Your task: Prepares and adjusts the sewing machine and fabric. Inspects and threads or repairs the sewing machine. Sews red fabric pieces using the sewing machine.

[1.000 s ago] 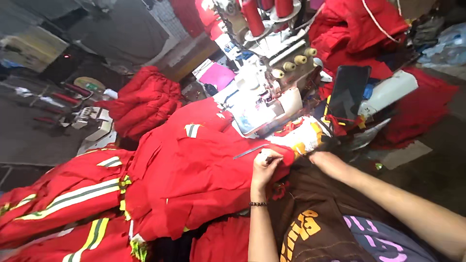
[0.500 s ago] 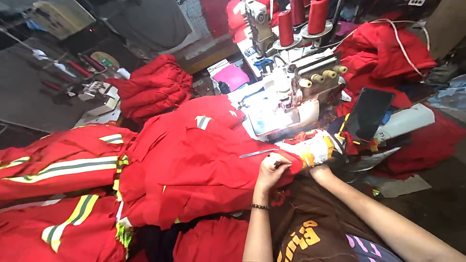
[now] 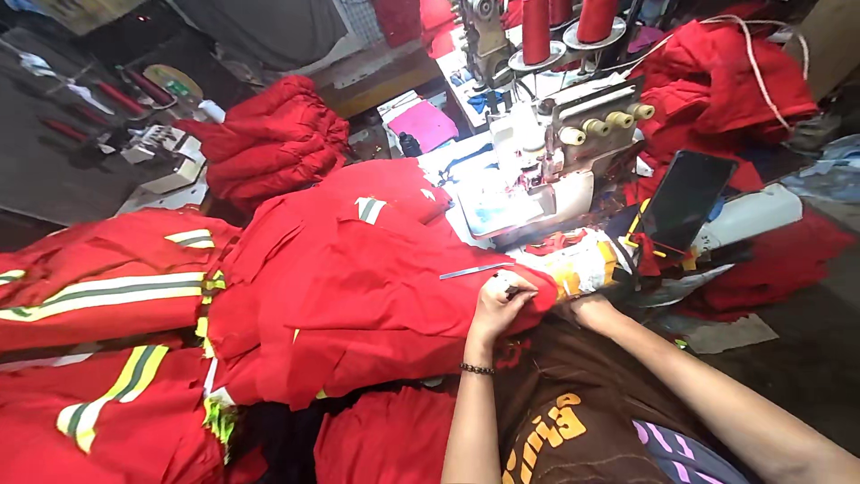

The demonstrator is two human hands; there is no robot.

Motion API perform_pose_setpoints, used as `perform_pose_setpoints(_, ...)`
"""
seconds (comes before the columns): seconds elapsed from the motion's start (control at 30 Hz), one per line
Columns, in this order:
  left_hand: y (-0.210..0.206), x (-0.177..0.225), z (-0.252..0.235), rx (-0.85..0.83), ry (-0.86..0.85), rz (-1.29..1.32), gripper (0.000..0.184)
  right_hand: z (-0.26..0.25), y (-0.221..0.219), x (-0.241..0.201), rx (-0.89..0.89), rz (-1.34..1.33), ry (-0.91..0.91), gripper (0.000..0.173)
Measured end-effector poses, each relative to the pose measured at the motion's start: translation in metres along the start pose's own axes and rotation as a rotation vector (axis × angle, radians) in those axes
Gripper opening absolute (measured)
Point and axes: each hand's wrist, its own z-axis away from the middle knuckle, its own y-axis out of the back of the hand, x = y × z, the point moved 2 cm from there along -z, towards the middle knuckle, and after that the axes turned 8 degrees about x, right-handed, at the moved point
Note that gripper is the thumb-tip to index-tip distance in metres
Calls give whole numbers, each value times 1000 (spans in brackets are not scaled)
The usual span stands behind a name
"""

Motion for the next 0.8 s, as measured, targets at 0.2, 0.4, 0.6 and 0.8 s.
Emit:
perform_pose_setpoints(0.2, 0, 0, 0, 4, -6, -11, 6, -3, 2, 0, -91, -113, 63, 40)
perform_pose_setpoints(0.4, 0, 0, 1, 1, -3, -22, 7, -8, -2, -8, -134, -89, -12, 51)
perform_pose_setpoints(0.6, 0, 2, 0, -5, -4, -60, 7, 0, -11, -10, 79, -20, 130, 42)
perform_pose_setpoints(0.8, 0, 1, -1, -10, -21, -53, 6, 19, 6, -12, 258, -22, 125, 22)
